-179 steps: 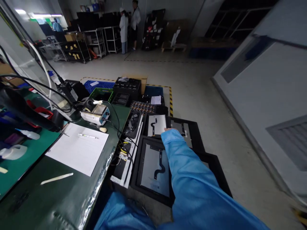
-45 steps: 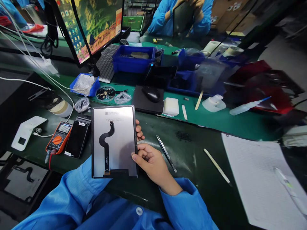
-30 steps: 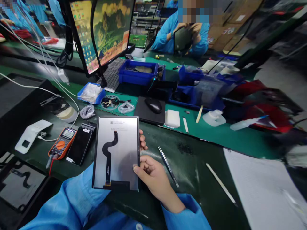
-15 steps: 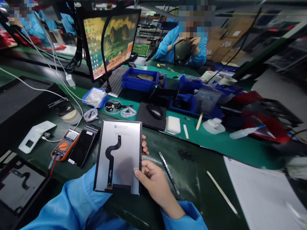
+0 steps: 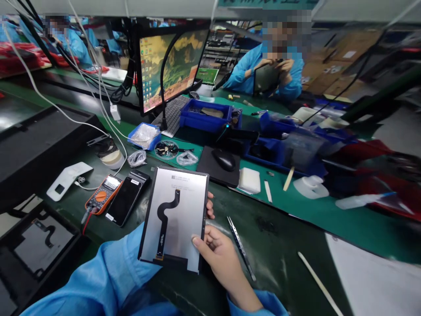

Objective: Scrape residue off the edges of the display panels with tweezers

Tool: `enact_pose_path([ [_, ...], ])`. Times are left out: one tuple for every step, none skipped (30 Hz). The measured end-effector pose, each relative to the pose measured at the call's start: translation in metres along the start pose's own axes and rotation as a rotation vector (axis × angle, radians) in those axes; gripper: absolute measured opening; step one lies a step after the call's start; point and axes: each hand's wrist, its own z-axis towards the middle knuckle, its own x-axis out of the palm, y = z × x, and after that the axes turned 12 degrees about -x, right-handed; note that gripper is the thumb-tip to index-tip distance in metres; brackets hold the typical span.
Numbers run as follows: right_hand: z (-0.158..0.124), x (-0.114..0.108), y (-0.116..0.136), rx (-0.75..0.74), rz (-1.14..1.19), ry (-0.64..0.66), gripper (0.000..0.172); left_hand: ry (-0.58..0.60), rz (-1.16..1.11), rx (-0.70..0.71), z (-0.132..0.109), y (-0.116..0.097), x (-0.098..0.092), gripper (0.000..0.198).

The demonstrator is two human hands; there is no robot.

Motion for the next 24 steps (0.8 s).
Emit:
enact_pose_path([
  [0.000, 0.000, 0.000, 0.004, 0.005, -0.001, 0.050, 0.019, -0.007, -0.010, -0.001, -0.001, 0.001, 0.047],
  [0.000, 0.000, 0.000, 0.010, 0.009, 0.000, 0.049, 0.033, -0.017, -0.015, -0.001, -0.002, 0.003, 0.048],
  [0.000, 0.000, 0.000, 0.016, 0.013, 0.005, 0.049, 0.040, -0.026, -0.016, -0.002, -0.003, 0.004, 0.049],
  [0.000, 0.000, 0.000, 0.023, 0.018, 0.012, 0.049, 0.041, -0.034, -0.021, -0.003, -0.004, 0.005, 0.049],
  [0.000, 0.000, 0.000, 0.030, 0.026, 0.020, 0.049, 0.039, -0.042, -0.034, -0.004, -0.005, 0.006, 0.048],
  [0.000, 0.000, 0.000, 0.037, 0.032, 0.025, 0.049, 0.035, -0.051, -0.053, -0.004, -0.007, 0.007, 0.047],
  [0.001, 0.000, 0.000, 0.043, 0.036, 0.026, 0.049, 0.028, -0.061, -0.075, -0.006, -0.008, 0.008, 0.045],
  [0.001, 0.000, 0.000, 0.050, 0.039, 0.025, 0.049, 0.020, -0.072, -0.096, -0.007, -0.010, 0.008, 0.044],
  [0.001, 0.000, 0.000, 0.056, 0.042, 0.023, 0.049, 0.013, -0.081, -0.112, -0.008, -0.012, 0.008, 0.042],
  [0.001, 0.000, 0.000, 0.062, 0.044, 0.021, 0.048, 0.006, -0.089, -0.117, -0.009, -0.013, 0.007, 0.040],
  [0.002, 0.000, 0.000, 0.067, 0.046, 0.017, 0.048, -0.001, -0.097, -0.115, -0.009, -0.014, 0.004, 0.038],
  [0.002, 0.000, -0.001, 0.068, 0.050, 0.015, 0.048, -0.007, -0.104, -0.108, -0.010, -0.015, 0.002, 0.035],
  [0.002, 0.000, -0.001, 0.069, 0.053, 0.014, 0.049, -0.016, -0.114, -0.101, -0.009, -0.015, -0.002, 0.034],
  [0.003, -0.001, -0.001, 0.066, 0.057, 0.011, 0.050, -0.032, -0.127, -0.089, -0.009, -0.014, -0.005, 0.034],
  [0.003, -0.001, -0.002, 0.066, 0.064, 0.013, 0.051, -0.052, -0.141, -0.062, -0.008, -0.013, -0.007, 0.035],
  [0.004, -0.002, -0.002, 0.065, 0.070, 0.014, 0.050, -0.063, -0.160, -0.051, -0.006, -0.011, -0.008, 0.036],
  [0.004, -0.002, -0.003, 0.065, 0.074, 0.014, 0.049, -0.065, -0.178, -0.049, -0.005, -0.010, -0.008, 0.036],
  [0.004, -0.003, -0.003, 0.067, 0.080, 0.018, 0.047, -0.064, -0.198, -0.029, -0.003, -0.008, -0.007, 0.036],
  [0.004, -0.003, -0.002, 0.069, 0.092, 0.023, 0.045, -0.050, -0.219, -0.018, -0.002, -0.006, -0.005, 0.035],
  [0.004, -0.003, -0.002, 0.070, 0.115, 0.029, 0.043, -0.031, -0.235, -0.010, -0.001, -0.004, -0.003, 0.035],
  [0.004, -0.003, -0.001, 0.066, 0.150, 0.033, 0.041, -0.017, -0.246, 0.000, 0.000, -0.002, -0.001, 0.035],
  [0.004, -0.003, 0.000, 0.053, 0.193, 0.032, 0.041, -0.005, -0.248, 0.000, 0.001, -0.001, 0.001, 0.036],
  [0.004, -0.003, 0.001, 0.032, 0.235, 0.026, 0.041, -0.006, -0.243, 0.007, 0.002, 0.000, 0.003, 0.038],
  [0.004, -0.003, 0.002, 0.005, 0.269, 0.015, 0.041, -0.015, -0.231, 0.011, 0.002, 0.000, 0.004, 0.040],
])
